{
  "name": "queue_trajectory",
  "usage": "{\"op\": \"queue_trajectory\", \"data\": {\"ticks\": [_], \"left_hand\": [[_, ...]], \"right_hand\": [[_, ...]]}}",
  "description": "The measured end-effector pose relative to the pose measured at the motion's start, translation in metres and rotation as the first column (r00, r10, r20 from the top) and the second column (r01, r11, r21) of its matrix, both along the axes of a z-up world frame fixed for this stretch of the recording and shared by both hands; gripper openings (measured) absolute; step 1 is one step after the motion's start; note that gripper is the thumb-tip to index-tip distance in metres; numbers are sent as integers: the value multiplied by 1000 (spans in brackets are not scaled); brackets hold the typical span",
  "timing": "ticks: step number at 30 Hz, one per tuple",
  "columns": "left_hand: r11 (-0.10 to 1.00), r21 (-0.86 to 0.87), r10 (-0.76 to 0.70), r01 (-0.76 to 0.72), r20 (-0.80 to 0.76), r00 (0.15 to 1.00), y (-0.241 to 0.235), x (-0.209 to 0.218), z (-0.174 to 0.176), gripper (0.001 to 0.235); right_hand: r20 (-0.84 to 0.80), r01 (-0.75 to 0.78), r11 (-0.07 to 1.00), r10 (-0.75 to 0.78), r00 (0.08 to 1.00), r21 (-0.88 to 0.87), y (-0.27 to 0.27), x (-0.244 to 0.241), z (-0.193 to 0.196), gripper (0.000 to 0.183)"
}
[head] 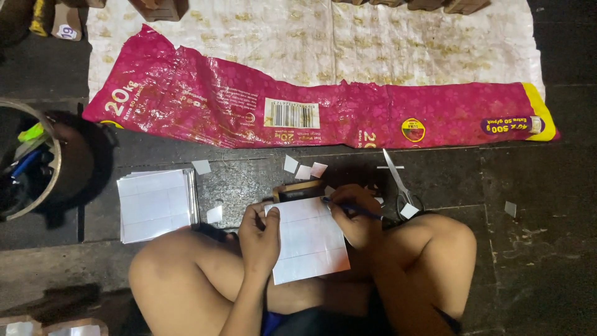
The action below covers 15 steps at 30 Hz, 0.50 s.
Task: The person sits on the floor and assembles small wooden boxes by inserting white paper sheets into them. They then use a pen to draw grid lines on the paper inside the boxes.
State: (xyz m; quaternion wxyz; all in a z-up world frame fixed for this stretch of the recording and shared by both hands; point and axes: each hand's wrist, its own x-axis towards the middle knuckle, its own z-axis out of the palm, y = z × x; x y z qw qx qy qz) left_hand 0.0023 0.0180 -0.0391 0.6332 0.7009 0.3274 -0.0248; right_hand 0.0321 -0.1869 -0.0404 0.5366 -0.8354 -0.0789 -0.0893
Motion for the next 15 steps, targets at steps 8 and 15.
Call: {"op": "queue_trajectory", "data": {"ticks": [8,15], "left_hand": [[1000,4,10,-10,0,1000,0,-2,-1,10],[1000,-5,7,-7,22,1000,1,-2,2,7]], "right_hand": [[-73,34,999,-35,997,-5,0,-3,-3,12],[-110,45,999,-44,993,6,-1,-4,-4,12]]}}
